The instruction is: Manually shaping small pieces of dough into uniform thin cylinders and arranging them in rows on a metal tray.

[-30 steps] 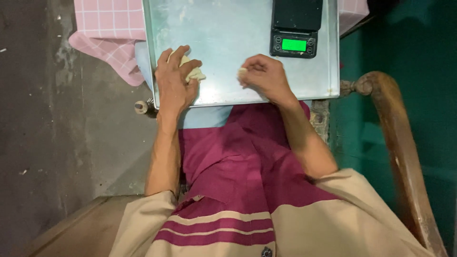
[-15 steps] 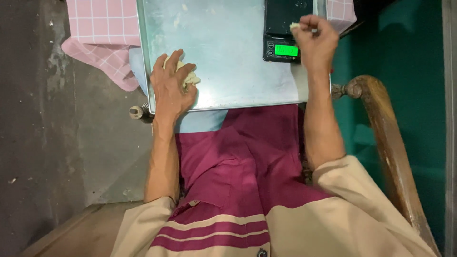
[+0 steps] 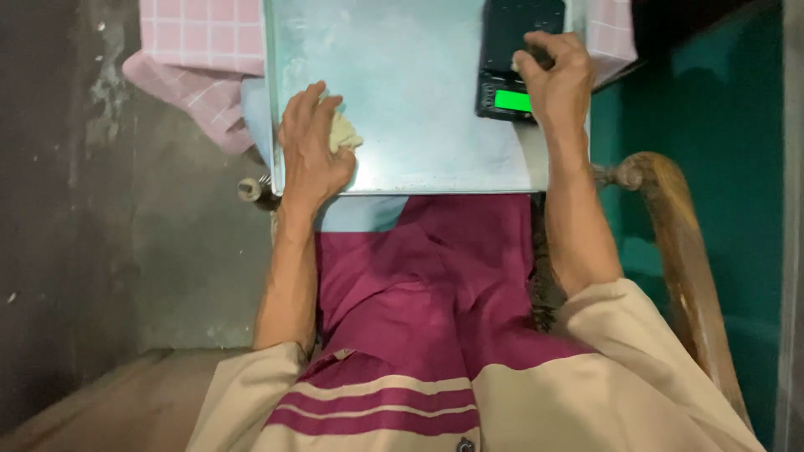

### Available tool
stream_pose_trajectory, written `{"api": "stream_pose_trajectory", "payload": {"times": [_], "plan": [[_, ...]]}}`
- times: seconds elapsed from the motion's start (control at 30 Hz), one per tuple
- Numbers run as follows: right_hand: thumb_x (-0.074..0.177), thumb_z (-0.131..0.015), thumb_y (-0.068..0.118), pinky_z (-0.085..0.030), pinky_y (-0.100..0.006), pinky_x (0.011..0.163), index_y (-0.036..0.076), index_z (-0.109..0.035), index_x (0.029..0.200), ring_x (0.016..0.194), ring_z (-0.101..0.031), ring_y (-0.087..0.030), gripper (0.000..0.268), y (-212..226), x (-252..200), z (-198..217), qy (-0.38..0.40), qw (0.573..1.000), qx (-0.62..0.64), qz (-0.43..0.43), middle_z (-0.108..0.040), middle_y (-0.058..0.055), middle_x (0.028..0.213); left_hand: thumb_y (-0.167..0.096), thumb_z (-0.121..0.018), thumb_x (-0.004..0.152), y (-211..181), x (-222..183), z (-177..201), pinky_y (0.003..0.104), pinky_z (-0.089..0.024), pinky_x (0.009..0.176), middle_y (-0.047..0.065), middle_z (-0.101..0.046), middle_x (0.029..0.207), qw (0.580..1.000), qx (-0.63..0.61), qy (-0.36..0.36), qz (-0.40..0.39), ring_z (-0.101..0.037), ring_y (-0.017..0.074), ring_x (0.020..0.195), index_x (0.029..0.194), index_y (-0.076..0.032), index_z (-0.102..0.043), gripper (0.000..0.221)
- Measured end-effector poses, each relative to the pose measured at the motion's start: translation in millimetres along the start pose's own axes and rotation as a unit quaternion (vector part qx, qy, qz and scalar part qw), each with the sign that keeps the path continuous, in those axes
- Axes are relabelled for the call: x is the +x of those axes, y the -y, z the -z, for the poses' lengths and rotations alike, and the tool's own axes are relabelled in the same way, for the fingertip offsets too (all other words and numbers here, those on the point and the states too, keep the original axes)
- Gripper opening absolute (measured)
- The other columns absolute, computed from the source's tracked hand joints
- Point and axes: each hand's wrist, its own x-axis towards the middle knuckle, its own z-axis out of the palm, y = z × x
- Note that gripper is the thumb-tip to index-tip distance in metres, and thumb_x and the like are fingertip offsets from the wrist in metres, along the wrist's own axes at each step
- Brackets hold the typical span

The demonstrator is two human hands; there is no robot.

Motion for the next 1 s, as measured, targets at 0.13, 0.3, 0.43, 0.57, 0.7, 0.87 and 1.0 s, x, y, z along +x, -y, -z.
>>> {"api": "stream_pose_trajectory", "payload": {"times": [0.13, 0.3, 0.43, 0.57, 0.7, 0.87, 1.0], "plan": [[0.095, -0.086, 0.006, -0.051, -0.028, 0.078, 0.007, -0.077, 0.117, 0.086, -0.064, -0.015, 0.024, 51, -28, -59, 0.138, 0.978, 0.154, 0.034, -0.072, -0.007, 0.098, -0.012, -0.055, 0.073, 10, -4, -3, 0.064, -0.035, 0.114, 0.015, -0.044, 0.155, 0.999, -0.026, -0.017, -0.016, -0.035, 0.0409, 0.146, 0.143, -0.006, -0.052, 0.070], [0.081, -0.090, 0.013, -0.053, -0.029, 0.074, 0.006, -0.075, 0.112, 0.074, -0.066, -0.015, 0.035, 128, -57, -120, 0.238, 0.959, 0.150, 0.043, -0.074, -0.007, 0.102, -0.015, -0.059, 0.073, 10, -3, -3, 0.063, -0.035, 0.113, 0.013, -0.047, 0.154, 1.000, -0.011, -0.020, -0.013, -0.037, 0.0418, 0.145, 0.141, -0.010, -0.054, 0.068], [0.086, -0.076, 0.017, -0.046, -0.031, 0.067, 0.004, -0.074, 0.100, 0.073, -0.060, -0.017, 0.018, 144, -64, -135, 0.266, 0.956, 0.121, -0.019, -0.070, -0.003, 0.083, -0.015, -0.062, 0.074, 18, -6, -11, 0.064, -0.034, 0.109, 0.009, -0.046, 0.157, 1.000, -0.002, 0.008, 0.005, -0.033, 0.0439, 0.147, 0.140, -0.017, -0.058, 0.067], [0.077, -0.067, 0.011, -0.042, -0.028, 0.062, 0.010, -0.069, 0.086, 0.066, -0.049, -0.011, 0.009, 158, -61, -134, 0.279, 0.948, 0.139, -0.070, -0.059, 0.004, 0.070, -0.030, -0.062, 0.087, 14, -6, -6, 0.065, -0.034, 0.108, 0.008, -0.045, 0.156, 1.000, 0.010, 0.008, -0.020, -0.032, 0.0442, 0.146, 0.134, -0.019, -0.062, 0.048], [0.070, -0.073, 0.016, -0.041, -0.023, 0.062, 0.014, -0.070, 0.081, 0.063, -0.048, -0.006, 0.011, 163, -55, -131, 0.282, 0.930, 0.161, -0.173, -0.056, 0.007, 0.067, -0.022, -0.065, 0.082, 11, -5, -3, 0.063, -0.035, 0.106, 0.006, -0.049, 0.153, 1.000, 0.003, 0.009, -0.006, -0.034, 0.0434, 0.145, 0.113, -0.019, -0.072, 0.032], [0.074, -0.075, 0.001, -0.050, -0.022, 0.058, 0.008, -0.071, 0.079, 0.062, -0.060, -0.006, 0.010, 156, -56, -103, 0.256, 0.872, 0.328, -0.257, -0.065, 0.000, 0.066, -0.007, -0.065, 0.077, 9, -7, -5, 0.062, -0.035, 0.108, 0.006, -0.052, 0.151, 1.000, 0.007, -0.004, 0.000, -0.035, 0.0436, 0.144, 0.110, -0.017, -0.071, 0.035], [0.079, -0.073, -0.002, -0.058, -0.021, 0.070, 0.007, -0.076, 0.091, 0.069, -0.069, -0.008, 0.016, 127, -38, -44, 0.155, 0.930, 0.280, -0.180, -0.075, -0.003, 0.078, -0.008, -0.069, 0.075, 11, -4, -14, 0.063, -0.040, 0.101, 0.010, -0.054, 0.147, 0.998, 0.055, -0.041, -0.017, -0.042, 0.0471, 0.136, 0.111, -0.016, -0.075, 0.037]]}}
